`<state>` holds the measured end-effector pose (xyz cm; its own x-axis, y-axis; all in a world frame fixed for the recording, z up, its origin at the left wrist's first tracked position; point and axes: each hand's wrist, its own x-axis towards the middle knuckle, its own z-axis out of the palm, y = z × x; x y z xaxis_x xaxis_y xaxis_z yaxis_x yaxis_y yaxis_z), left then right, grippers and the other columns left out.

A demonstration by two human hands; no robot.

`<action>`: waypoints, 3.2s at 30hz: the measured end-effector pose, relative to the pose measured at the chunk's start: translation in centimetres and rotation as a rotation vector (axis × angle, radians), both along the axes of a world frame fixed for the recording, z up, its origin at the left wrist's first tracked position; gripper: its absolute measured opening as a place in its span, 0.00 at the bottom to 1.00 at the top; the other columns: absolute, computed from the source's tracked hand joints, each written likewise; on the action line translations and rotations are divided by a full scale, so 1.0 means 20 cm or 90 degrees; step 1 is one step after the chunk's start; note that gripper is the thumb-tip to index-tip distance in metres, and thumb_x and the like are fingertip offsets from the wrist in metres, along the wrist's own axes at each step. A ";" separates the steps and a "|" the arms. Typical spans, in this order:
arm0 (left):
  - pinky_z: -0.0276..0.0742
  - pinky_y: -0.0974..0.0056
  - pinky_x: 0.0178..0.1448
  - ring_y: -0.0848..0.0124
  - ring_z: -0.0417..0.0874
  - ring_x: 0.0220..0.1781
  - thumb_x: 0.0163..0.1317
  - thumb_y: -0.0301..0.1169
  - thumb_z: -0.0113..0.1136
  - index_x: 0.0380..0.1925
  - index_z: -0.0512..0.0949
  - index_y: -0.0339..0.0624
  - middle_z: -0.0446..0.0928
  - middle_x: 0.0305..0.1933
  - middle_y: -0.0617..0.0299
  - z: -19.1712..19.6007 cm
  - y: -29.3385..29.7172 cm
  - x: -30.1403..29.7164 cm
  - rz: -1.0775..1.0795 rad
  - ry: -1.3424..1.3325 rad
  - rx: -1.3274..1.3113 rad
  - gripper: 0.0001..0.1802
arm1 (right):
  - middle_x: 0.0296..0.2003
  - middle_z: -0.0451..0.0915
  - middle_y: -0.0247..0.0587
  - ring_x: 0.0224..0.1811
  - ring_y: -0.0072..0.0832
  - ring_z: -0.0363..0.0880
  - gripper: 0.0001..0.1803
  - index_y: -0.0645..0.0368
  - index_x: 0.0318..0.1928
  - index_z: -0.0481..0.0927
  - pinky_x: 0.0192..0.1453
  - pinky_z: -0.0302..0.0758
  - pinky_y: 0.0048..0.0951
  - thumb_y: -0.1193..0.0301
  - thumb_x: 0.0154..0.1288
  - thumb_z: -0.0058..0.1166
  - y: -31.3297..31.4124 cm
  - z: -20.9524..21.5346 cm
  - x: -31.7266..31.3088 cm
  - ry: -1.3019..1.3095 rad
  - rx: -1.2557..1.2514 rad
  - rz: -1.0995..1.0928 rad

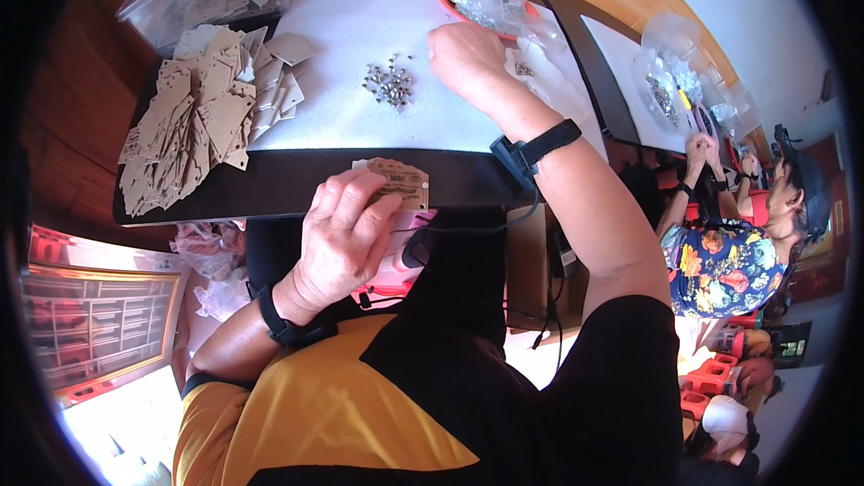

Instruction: Attaching small metal eyelets or studs to cardboard shoe tags.

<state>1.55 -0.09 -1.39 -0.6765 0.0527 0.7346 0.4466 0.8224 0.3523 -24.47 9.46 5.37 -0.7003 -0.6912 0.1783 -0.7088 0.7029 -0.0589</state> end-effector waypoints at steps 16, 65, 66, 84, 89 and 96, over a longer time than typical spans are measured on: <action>0.74 0.51 0.54 0.54 0.79 0.52 0.40 0.22 0.68 0.44 0.80 0.39 0.76 0.48 0.54 -0.04 0.03 -0.04 0.031 0.067 -0.033 0.25 | 0.21 0.79 0.28 0.24 0.15 0.73 0.02 0.61 0.28 0.82 0.28 0.71 0.23 0.80 0.54 0.63 0.17 0.10 0.45 -0.457 -0.096 0.087; 0.73 0.48 0.59 0.53 0.77 0.56 0.41 0.26 0.69 0.46 0.81 0.38 0.77 0.51 0.53 0.00 -0.02 -0.02 -0.016 0.009 -0.045 0.26 | 0.17 0.77 0.35 0.17 0.23 0.73 0.04 0.61 0.27 0.84 0.19 0.69 0.29 0.78 0.47 0.66 0.07 0.11 0.40 -0.577 -0.017 0.025; 0.73 0.48 0.59 0.53 0.77 0.56 0.41 0.26 0.69 0.46 0.81 0.38 0.77 0.51 0.53 0.00 -0.02 -0.02 -0.015 0.013 -0.047 0.26 | 0.18 0.78 0.34 0.16 0.21 0.72 0.04 0.61 0.27 0.83 0.19 0.69 0.26 0.78 0.49 0.66 0.07 0.12 0.41 -0.564 -0.001 0.020; 0.74 0.51 0.57 0.55 0.78 0.54 0.43 0.23 0.69 0.46 0.80 0.39 0.77 0.50 0.55 0.00 -0.01 -0.01 -0.015 0.008 -0.024 0.24 | 0.33 0.86 0.42 0.39 0.38 0.85 0.06 0.52 0.35 0.86 0.45 0.77 0.39 0.73 0.53 0.66 -0.14 0.04 -0.06 -0.146 -0.031 0.008; 0.76 0.52 0.52 0.54 0.79 0.51 0.41 0.20 0.68 0.45 0.80 0.38 0.78 0.48 0.54 -0.03 -0.02 -0.05 -0.005 0.058 -0.016 0.25 | 0.32 0.85 0.44 0.37 0.41 0.85 0.05 0.55 0.33 0.85 0.43 0.77 0.40 0.70 0.55 0.63 -0.18 0.02 -0.08 -0.022 0.044 0.051; 0.75 0.52 0.51 0.55 0.79 0.49 0.40 0.23 0.66 0.41 0.81 0.37 0.76 0.47 0.54 -0.05 0.01 -0.02 0.037 0.084 -0.008 0.22 | 0.25 0.82 0.30 0.26 0.17 0.77 0.02 0.58 0.31 0.85 0.27 0.72 0.23 0.78 0.56 0.64 0.07 0.18 0.36 -0.445 -0.115 0.182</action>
